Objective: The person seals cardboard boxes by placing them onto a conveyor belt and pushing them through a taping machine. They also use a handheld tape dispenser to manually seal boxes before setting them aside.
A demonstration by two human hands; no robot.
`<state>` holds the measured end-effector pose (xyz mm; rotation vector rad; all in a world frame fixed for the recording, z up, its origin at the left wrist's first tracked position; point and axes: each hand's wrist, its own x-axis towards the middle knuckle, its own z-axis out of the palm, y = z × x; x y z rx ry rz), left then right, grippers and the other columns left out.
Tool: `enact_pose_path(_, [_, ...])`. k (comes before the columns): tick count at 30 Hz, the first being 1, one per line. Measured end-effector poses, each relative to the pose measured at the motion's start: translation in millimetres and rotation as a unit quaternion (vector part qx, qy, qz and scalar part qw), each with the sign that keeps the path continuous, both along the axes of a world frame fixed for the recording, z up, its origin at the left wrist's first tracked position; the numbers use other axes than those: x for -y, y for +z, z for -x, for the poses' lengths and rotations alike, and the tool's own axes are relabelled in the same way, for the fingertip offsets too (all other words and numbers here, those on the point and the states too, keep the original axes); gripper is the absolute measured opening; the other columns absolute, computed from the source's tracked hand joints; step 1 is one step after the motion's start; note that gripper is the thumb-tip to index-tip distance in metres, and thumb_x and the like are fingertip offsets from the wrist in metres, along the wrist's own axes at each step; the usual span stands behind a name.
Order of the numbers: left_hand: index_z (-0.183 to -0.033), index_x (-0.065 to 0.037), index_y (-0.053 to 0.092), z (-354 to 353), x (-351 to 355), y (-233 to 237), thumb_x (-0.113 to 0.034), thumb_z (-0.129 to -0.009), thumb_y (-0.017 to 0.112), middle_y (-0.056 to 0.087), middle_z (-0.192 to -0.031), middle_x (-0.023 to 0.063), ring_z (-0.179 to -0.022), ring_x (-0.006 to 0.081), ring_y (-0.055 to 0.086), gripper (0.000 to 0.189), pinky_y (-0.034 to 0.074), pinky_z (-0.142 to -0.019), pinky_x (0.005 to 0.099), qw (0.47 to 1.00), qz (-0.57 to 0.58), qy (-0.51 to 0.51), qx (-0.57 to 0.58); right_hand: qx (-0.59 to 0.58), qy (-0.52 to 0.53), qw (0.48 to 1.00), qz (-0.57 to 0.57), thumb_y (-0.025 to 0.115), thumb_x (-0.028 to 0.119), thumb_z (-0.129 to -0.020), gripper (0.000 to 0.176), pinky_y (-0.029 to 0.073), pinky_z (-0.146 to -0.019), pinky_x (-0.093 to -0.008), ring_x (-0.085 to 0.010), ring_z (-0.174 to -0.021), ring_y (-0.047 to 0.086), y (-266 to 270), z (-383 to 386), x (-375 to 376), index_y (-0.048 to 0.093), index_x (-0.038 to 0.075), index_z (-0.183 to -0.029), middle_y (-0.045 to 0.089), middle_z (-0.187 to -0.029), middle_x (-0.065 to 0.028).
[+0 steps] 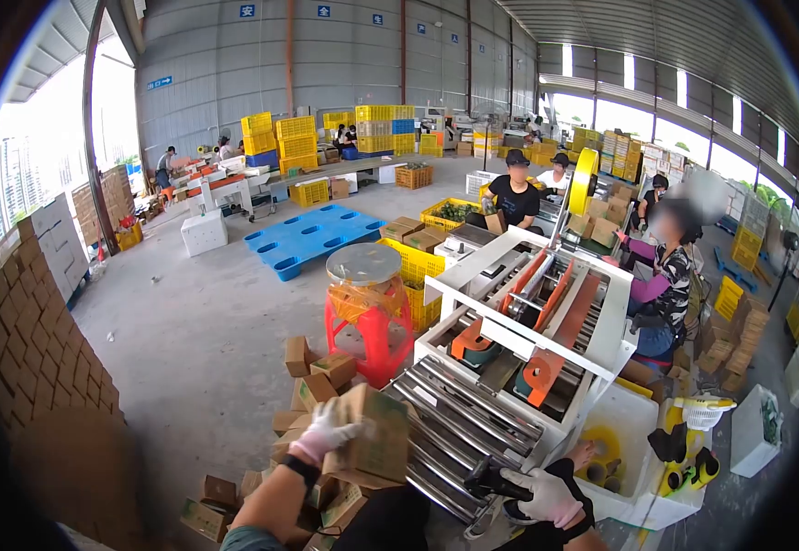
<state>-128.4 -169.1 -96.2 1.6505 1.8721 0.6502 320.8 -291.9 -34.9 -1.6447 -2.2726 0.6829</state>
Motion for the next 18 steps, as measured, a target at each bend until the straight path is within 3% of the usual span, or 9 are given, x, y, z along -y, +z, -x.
enact_pose_path(2, [-0.149,0.0,0.027,25,36,39,-0.055,-0.073,0.075,0.023,-0.151,0.0339,-0.131,0.0455,0.043,0.105,0.039,-0.109,0.0421,0.98,0.01,0.135,-0.144,-0.032,0.015,0.999,-0.038,0.075,0.033,-0.073,0.064,0.053,-0.076,-0.036,-0.0324,-0.081,0.065,6,13,2,0.058,0.031,-0.135,0.062,-0.091,-0.0148])
enact_pose_path(4, [-0.146,0.0,0.033,24,46,28,-0.055,-0.078,0.072,0.036,-0.146,0.0331,-0.128,0.0444,0.048,0.097,0.041,-0.108,0.0429,0.982,-0.073,0.121,-0.127,-0.051,0.044,0.995,-0.067,0.077,0.036,-0.074,0.063,0.053,-0.077,-0.0353,-0.0319,-0.082,0.066,7,29,-3,0.059,0.032,-0.134,0.063,-0.092,-0.0146])
enact_pose_path(6, [-0.135,0.0,0.049,-12,50,-13,-0.06,-0.092,0.056,0.06,-0.127,0.0197,-0.121,0.0324,0.056,0.075,0.047,-0.1,0.0398,0.965,-0.039,-0.008,0.26,-0.055,0.075,0.992,-0.087,0.079,0.039,-0.075,0.062,0.053,-0.077,-0.0348,-0.0314,-0.084,0.066,5,43,-8,0.06,0.032,-0.134,0.063,-0.093,-0.0146])
enact_pose_path(7, [-0.143,-0.003,0.041,-39,60,18,-0.065,-0.093,0.049,0.053,-0.137,0.0206,-0.127,0.0343,0.05,0.08,0.042,-0.105,0.0471,0.88,0.231,-0.064,0.411,-0.037,0.079,0.993,-0.081,0.078,0.032,-0.075,0.06,0.054,-0.076,-0.0352,-0.0313,-0.085,0.066,13,52,-6,0.06,0.033,-0.133,0.063,-0.094,-0.0145])
enact_pose_path(8, [-0.144,-0.005,0.04,-67,66,6,-0.068,-0.091,0.046,0.051,-0.139,0.018,-0.128,0.032,0.049,0.083,0.042,-0.104,0.0495,0.794,0.339,-0.053,0.501,-0.042,0.095,0.99,-0.096,0.077,0.03,-0.074,0.06,0.054,-0.076,-0.0354,-0.0315,-0.085,0.066,18,57,-5,0.061,0.033,-0.132,0.063,-0.095,-0.0144])
enact_pose_path(10, [-0.148,-0.01,0.037,-104,64,-62,-0.066,-0.09,0.05,0.043,-0.148,0.0122,-0.134,0.0276,0.043,0.082,0.04,-0.105,0.0492,0.628,0.365,-0.246,0.642,-0.046,0.118,0.984,-0.127,0.076,0.026,-0.073,0.061,0.054,-0.076,-0.0358,-0.0318,-0.084,0.066,28,60,-1,0.061,0.034,-0.132,0.063,-0.095,-0.0142])
enact_pose_path(11, [-0.147,-0.012,0.039,-135,84,-29,-0.059,-0.092,0.054,0.048,-0.144,0.0083,-0.13,0.0253,0.048,0.074,0.042,-0.104,0.0475,0.646,0.256,-0.222,0.684,-0.005,0.123,0.985,-0.124,0.074,0.019,-0.071,0.063,0.054,-0.075,-0.036,-0.0317,-0.085,0.066,37,60,1,0.062,0.035,-0.131,0.063,-0.097,-0.0144])
enact_pose_path(12, [-0.144,-0.013,0.044,-148,90,-17,-0.051,-0.094,0.057,0.054,-0.139,0.0051,-0.127,0.0237,0.051,0.063,0.044,-0.102,0.0456,0.604,0.32,-0.163,0.711,-0.003,0.116,0.986,-0.116,0.073,0.018,-0.07,0.063,0.054,-0.075,-0.036,-0.0316,-0.085,0.066,39,57,5,0.062,0.034,-0.13,0.063,-0.097,-0.0144])
enact_pose_path(18, [-0.141,-0.014,0.047,-164,97,-24,-0.04,-0.099,0.055,0.059,-0.131,0.0024,-0.118,0.0196,0.057,0.05,0.049,-0.095,0.0399,0.61,0.362,-0.13,0.693,-0.025,0.097,0.988,-0.115,0.072,0.016,-0.071,0.061,0.055,-0.073,-0.0351,-0.0311,-0.083,0.067,34,43,19,0.063,0.032,-0.129,0.064,-0.099,-0.0141])
